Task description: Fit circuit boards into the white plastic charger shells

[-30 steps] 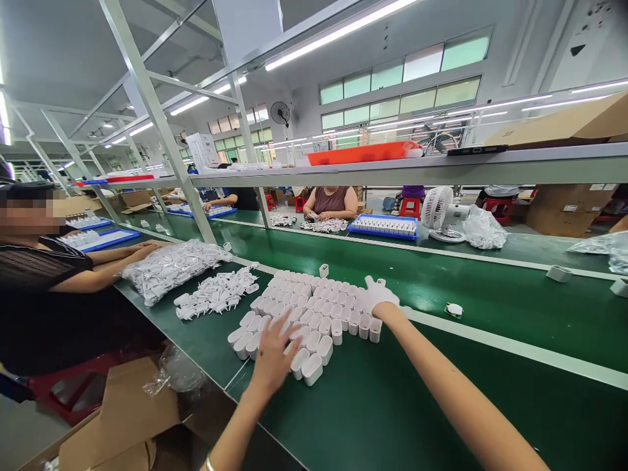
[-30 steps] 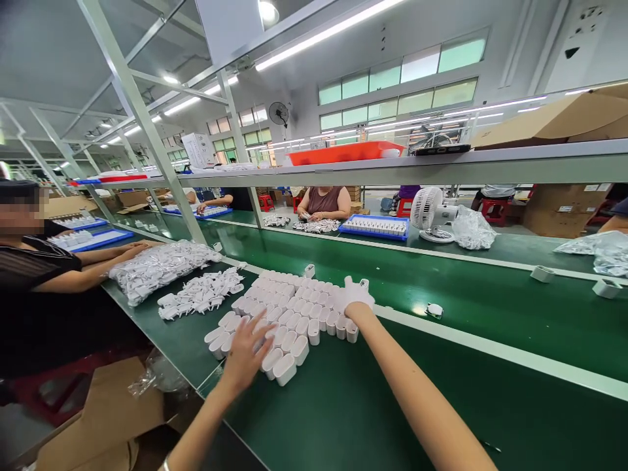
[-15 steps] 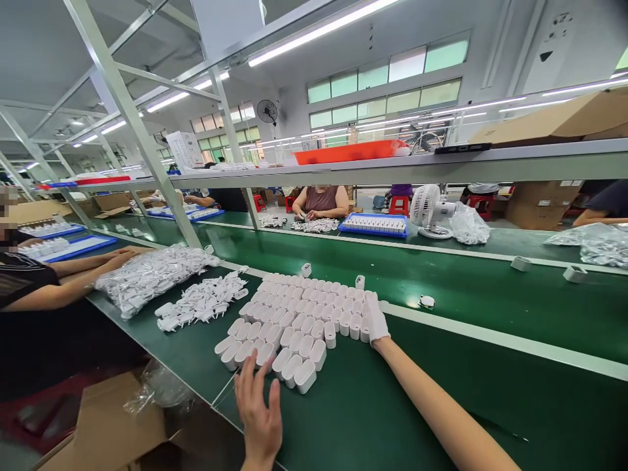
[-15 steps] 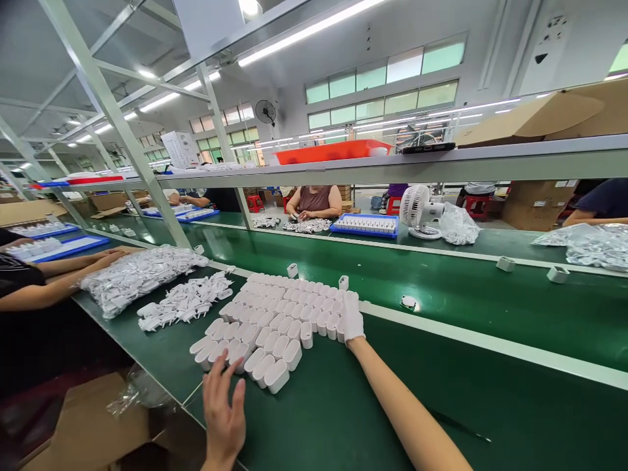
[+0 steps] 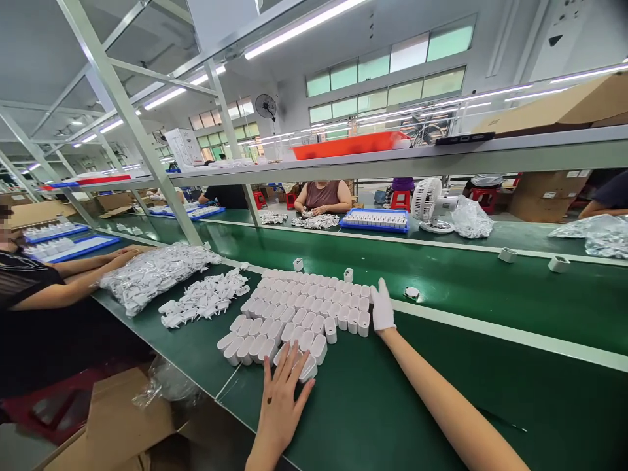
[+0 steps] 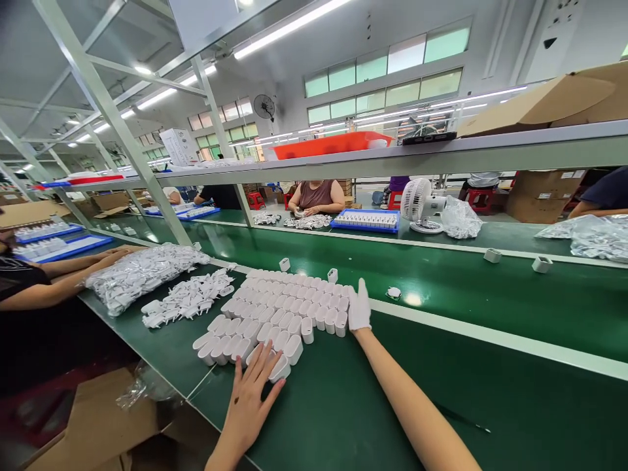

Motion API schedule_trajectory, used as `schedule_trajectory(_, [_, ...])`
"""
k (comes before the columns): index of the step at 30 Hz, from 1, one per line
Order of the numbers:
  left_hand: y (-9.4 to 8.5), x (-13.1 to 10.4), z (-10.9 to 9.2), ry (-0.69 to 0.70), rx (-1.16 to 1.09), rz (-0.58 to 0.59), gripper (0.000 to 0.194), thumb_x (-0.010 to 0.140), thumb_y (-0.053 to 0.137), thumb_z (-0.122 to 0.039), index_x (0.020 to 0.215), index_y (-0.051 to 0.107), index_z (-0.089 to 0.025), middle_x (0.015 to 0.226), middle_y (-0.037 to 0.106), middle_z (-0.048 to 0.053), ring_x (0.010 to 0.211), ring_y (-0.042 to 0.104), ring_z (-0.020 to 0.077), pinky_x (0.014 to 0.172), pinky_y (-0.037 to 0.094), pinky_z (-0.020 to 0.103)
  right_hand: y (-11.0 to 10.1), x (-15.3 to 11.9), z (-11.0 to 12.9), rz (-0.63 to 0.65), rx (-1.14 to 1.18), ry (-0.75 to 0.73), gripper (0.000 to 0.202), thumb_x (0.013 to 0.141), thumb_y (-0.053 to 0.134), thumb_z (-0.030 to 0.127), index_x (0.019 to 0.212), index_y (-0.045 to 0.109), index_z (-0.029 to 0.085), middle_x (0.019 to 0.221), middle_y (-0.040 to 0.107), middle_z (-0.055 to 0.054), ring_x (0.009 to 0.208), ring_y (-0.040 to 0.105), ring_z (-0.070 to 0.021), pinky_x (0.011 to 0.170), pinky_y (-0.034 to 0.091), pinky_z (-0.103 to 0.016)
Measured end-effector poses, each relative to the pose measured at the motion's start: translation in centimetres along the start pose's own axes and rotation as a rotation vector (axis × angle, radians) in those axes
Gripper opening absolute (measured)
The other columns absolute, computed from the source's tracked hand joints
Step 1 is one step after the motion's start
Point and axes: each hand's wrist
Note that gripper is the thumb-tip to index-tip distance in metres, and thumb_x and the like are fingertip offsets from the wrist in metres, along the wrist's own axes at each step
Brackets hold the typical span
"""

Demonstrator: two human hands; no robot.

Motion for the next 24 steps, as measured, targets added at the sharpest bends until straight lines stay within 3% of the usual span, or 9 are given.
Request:
schedule_trajectory(2, [0.1,0.0,0.0,0.014,0.043,-0.023,0.050,0.094,0.043,-0.031,0.143,0.032,-0.029,0.147,0.036,0.007,0.132,0.038,0.0304,0.110,0.009,0.065,-1.9,1.3,-0.4,-0.118,-0.134,0.029,0.057,0.093,0.045,0.028,0.145,0.023,0.020,0.152,0.017,-0.010,0.138,0.015,-0.0298,0.111,0.019,-0.048])
schedule_trajectory(4, [-0.2,0.4,-0.4,0.050,0.076,-0.048,0.050,0.094,0.043,-0.029,0.142,0.032,-0.028,0.147,0.036,0.007,0.132,0.038,0.0309,0.110,0.001,0.066,-3.8,2.7,-1.0,-0.157,-0.265,0.064,0.065,0.089,0.051,0.023,0.146,0.021,0.017,0.152,0.013,-0.013,0.139,0.007,-0.0323,0.111,0.014,-0.050])
schedule_trajectory(6, [-0.7,1.3,-1.1,0.118,0.093,-0.049,0.050,0.093,0.043,-0.024,0.142,0.033,-0.029,0.147,0.035,0.007,0.133,0.036,0.0301,0.110,-0.002,0.065,-5.3,4.1,-1.6,-0.111,-0.371,0.104,0.057,0.087,0.056,0.022,0.139,0.035,0.016,0.147,0.027,-0.016,0.135,0.022,-0.0338,0.107,0.022,-0.053])
schedule_trajectory(9, [-1.5,3.2,-2.1,0.219,0.096,-0.029,0.050,0.091,0.042,-0.013,0.138,0.040,-0.032,0.147,0.036,0.005,0.134,0.036,0.0284,0.111,0.007,0.063,-6.5,5.4,-1.9,0.003,-0.486,0.137,0.032,0.090,0.056,0.030,0.119,0.054,0.017,0.127,0.050,-0.010,0.116,0.048,-0.0263,0.097,0.038,-0.049])
schedule_trajectory(12, [-1.5,4.7,-2.5,0.227,0.084,-0.037,0.045,0.088,0.042,-0.009,0.127,0.054,-0.031,0.141,0.046,0.005,0.130,0.042,0.0295,0.111,0.014,0.062,-7.3,4.9,-1.4,0.059,-0.557,0.111,0.030,0.092,0.054,0.035,0.116,0.056,0.016,0.121,0.054,-0.009,0.108,0.053,-0.0227,0.093,0.042,-0.045])
schedule_trajectory(15, [-0.8,5.0,-2.1,0.168,0.088,-0.040,0.041,0.087,0.042,-0.012,0.123,0.058,-0.026,0.135,0.053,0.008,0.127,0.045,0.0310,0.112,0.013,0.061,-8.4,1.3,-1.0,0.147,-0.581,0.020,0.023,0.089,0.052,0.030,0.107,0.061,0.019,0.110,0.060,-0.007,0.100,0.057,-0.0213,0.088,0.045,-0.037])
schedule_trajectory(19, [0.0,4.6,-1.6,0.153,0.114,-0.023,0.049,0.083,0.039,-0.005,0.124,0.057,-0.024,0.137,0.051,0.010,0.127,0.045,0.0325,0.111,0.012,0.063,-10.1,-7.2,-1.8,0.298,-0.594,-0.114,0.014,0.073,0.059,0.023,0.082,0.069,0.029,0.094,0.066,-0.004,0.089,0.062,-0.0237,0.078,0.047,-0.032])
schedule_trajectory(22, [-0.2,4.4,-1.7,0.130,0.107,-0.016,0.053,0.081,0.039,-0.002,0.124,0.058,-0.026,0.138,0.050,0.009,0.127,0.045,0.0331,0.110,0.012,0.064,-9.5,-12.6,-1.7,0.273,-0.511,-0.268,0.027,0.077,0.055,0.027,0.101,0.067,0.034,0.117,0.060,-0.005,0.108,0.055,-0.0253,0.092,0.044,-0.037])
schedule_trajectory(24, [-0.5,4.3,-2.1,0.125,0.080,-0.022,0.054,0.082,0.038,-0.001,0.125,0.056,-0.029,0.138,0.050,0.008,0.126,0.046,0.0314,0.110,0.013,0.063,-7.6,-14.3,-0.8,0.323,-0.331,-0.327,0.035,0.081,0.050,0.030,0.113,0.063,0.035,0.121,0.058,-0.003,0.112,0.053,-0.0229,0.099,0.040,-0.038])
Point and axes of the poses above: each hand's wrist, its own x-axis towards the middle knuckle, its own y-axis out of the palm, z = x × y
